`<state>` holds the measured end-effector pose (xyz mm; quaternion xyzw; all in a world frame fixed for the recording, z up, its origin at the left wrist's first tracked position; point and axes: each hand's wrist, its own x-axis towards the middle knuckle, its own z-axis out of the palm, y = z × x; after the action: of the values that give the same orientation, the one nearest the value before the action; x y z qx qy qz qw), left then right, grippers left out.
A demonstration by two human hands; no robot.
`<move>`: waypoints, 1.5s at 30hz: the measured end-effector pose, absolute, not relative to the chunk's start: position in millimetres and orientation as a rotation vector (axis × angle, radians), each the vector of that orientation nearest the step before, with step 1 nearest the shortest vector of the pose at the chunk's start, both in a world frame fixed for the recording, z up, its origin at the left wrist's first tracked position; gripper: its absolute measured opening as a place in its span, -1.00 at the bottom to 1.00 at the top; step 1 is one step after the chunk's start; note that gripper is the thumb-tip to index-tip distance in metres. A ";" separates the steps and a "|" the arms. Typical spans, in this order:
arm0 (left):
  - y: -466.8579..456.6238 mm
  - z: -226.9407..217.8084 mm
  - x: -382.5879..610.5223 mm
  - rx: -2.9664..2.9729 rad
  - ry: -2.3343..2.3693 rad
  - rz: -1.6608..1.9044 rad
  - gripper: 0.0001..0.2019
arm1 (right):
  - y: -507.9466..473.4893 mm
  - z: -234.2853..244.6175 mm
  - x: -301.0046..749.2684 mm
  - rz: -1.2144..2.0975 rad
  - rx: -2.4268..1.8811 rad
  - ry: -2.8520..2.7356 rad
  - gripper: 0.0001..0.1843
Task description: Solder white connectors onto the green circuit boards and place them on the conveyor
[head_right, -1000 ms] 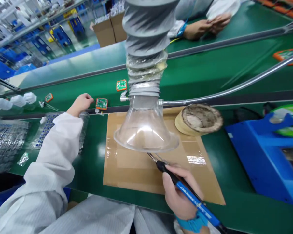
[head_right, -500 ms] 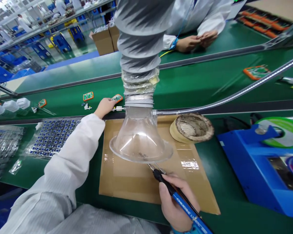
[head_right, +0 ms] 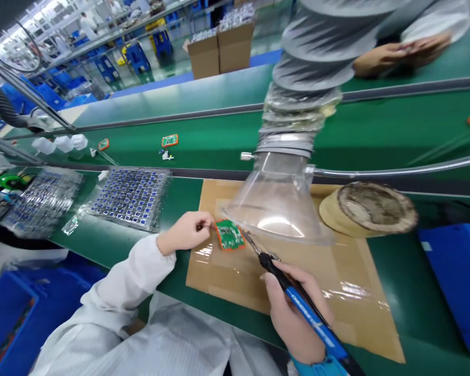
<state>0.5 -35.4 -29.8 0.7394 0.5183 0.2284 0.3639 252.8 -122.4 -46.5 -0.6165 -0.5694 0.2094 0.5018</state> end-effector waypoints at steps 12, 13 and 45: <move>-19.0 17.4 -141.0 2.049 2.411 0.148 -0.77 | -113.3 -87.5 237.0 0.724 -1.187 -1.981 -0.53; -16.3 17.2 -151.0 2.069 2.401 0.097 -0.76 | -112.8 -86.0 236.5 0.723 -1.184 -1.986 -0.52; -72.3 -12.1 45.1 1.206 1.113 0.724 -0.79 | -114.8 -46.7 223.5 1.005 -1.156 -1.212 -0.62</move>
<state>45.1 -72.3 -12.1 0.5252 0.4849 0.3152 0.6242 223.5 -114.8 -46.7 -0.4902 -0.5143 0.4264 0.5598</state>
